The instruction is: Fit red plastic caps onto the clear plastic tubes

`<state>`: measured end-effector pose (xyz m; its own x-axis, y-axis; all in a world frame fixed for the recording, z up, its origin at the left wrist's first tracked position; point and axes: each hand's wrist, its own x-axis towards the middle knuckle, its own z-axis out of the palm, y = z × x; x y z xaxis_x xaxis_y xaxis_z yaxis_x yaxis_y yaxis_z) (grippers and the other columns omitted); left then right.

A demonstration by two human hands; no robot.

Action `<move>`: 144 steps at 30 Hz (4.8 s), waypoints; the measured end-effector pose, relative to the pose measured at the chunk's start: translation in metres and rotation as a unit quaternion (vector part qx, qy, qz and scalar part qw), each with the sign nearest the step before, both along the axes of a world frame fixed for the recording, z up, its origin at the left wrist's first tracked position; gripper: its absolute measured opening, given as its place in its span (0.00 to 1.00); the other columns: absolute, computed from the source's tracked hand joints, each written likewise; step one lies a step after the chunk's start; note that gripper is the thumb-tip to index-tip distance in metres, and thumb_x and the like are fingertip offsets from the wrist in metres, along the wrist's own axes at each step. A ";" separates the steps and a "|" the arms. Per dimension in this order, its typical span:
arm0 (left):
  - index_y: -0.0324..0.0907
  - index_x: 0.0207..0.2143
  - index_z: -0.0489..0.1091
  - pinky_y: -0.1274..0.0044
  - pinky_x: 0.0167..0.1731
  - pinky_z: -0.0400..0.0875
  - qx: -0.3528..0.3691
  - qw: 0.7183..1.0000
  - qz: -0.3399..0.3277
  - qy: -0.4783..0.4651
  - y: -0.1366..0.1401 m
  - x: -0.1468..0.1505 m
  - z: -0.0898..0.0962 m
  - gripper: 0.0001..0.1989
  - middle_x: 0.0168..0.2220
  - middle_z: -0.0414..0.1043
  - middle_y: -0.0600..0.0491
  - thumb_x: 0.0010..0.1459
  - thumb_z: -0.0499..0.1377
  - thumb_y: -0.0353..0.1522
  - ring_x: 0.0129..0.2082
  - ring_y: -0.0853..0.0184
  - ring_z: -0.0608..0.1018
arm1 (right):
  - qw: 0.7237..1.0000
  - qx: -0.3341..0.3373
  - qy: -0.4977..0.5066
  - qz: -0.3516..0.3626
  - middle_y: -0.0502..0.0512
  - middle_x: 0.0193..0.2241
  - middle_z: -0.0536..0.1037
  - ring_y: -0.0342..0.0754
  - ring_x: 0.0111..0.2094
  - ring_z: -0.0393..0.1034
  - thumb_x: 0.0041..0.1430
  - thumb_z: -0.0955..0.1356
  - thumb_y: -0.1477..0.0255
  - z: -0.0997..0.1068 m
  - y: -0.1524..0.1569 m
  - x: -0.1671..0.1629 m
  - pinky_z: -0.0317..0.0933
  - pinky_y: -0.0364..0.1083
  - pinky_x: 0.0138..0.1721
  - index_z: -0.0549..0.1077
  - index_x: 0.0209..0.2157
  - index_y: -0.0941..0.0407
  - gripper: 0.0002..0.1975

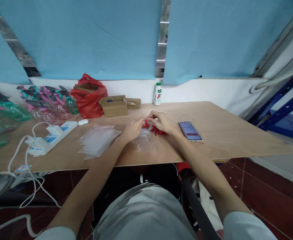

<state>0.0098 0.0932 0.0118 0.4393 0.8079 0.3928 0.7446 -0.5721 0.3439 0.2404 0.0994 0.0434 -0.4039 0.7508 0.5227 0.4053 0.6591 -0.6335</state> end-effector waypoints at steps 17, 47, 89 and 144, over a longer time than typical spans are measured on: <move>0.46 0.46 0.74 0.68 0.45 0.71 0.011 0.997 -0.022 -0.069 0.002 0.016 0.014 0.25 0.36 0.79 0.49 0.79 0.41 0.45 0.40 0.58 0.80 | 0.991 0.013 0.125 -0.035 0.52 0.31 0.78 0.48 0.31 0.69 0.65 0.69 0.60 -0.007 0.020 -0.005 0.63 0.47 0.37 0.75 0.35 0.54 0.12; 0.49 0.54 0.76 0.68 0.45 0.70 0.032 0.998 0.038 -0.046 0.003 0.012 0.004 0.22 0.43 0.82 0.48 0.79 0.44 0.44 0.44 0.55 0.82 | 0.997 0.055 0.023 -0.046 0.56 0.38 0.81 0.51 0.38 0.74 0.69 0.65 0.63 -0.009 0.015 -0.005 0.67 0.49 0.44 0.74 0.42 0.54 0.10; 0.49 0.50 0.77 0.71 0.41 0.67 0.070 0.994 0.073 0.027 -0.007 0.000 0.009 0.18 0.46 0.85 0.51 0.78 0.49 0.44 0.46 0.57 0.83 | 0.968 0.209 -0.139 -0.021 0.61 0.43 0.77 0.56 0.46 0.70 0.71 0.66 0.72 -0.021 0.008 -0.018 0.64 0.52 0.50 0.75 0.45 0.55 0.06; 0.49 0.51 0.81 0.70 0.42 0.70 0.046 0.998 0.029 0.042 -0.002 -0.003 0.009 0.24 0.46 0.85 0.46 0.77 0.47 0.46 0.44 0.55 0.84 | 0.969 0.185 -0.154 -0.050 0.58 0.35 0.78 0.54 0.38 0.69 0.63 0.65 0.76 -0.025 0.010 -0.024 0.60 0.49 0.42 0.76 0.38 0.55 0.07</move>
<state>0.0067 0.0914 0.0206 0.4268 0.7956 0.4301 0.8019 -0.5527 0.2268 0.2163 0.1094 0.0180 -0.5183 0.5783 0.6300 0.6105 0.7661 -0.2009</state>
